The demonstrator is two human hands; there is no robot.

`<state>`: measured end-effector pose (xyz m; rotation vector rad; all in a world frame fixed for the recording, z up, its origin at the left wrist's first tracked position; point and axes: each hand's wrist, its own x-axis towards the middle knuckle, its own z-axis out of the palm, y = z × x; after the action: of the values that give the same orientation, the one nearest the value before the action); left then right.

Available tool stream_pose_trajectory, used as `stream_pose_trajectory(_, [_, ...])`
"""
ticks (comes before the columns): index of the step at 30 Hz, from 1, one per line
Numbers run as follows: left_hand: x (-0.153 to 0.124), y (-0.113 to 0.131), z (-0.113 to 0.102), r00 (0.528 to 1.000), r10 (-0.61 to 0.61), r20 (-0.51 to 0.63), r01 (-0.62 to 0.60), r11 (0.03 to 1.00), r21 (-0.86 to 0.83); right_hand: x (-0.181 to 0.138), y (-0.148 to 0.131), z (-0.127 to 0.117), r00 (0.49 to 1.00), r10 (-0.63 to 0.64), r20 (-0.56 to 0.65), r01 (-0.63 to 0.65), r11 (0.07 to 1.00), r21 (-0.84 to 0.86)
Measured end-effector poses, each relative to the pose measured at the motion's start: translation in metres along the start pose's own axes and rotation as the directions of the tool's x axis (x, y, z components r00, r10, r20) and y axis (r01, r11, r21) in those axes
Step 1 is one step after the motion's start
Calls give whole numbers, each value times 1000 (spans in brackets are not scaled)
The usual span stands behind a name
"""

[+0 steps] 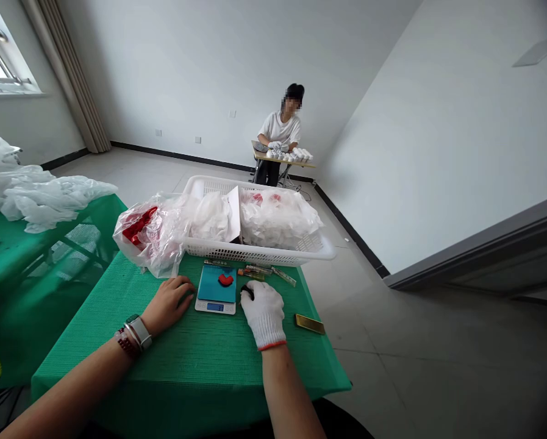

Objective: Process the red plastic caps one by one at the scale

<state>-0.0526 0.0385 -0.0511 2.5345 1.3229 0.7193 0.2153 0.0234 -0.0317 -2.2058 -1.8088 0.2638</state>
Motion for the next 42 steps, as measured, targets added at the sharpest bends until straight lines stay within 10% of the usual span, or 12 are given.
stream_pose_trajectory(9, [9,30,-4,988,43,-145,-42,999,14,-6,0,4,975,-133,-177,167,966,197])
stream_pose_trajectory(15, [51,48,2,993,112,-24,-110,991,72,-9,1,13,970,-73,-232,188,831,524])
stream_pose_trajectory(29, [67,70,19,1000,12,-22,-8,981,192,-8,5,20,937,54,-345,172,789,590])
stream_pose_trajectory(42, [57,68,10,964,101,-245,-143,976,-163,-11,2,15,946,221,-236,63,590,805])
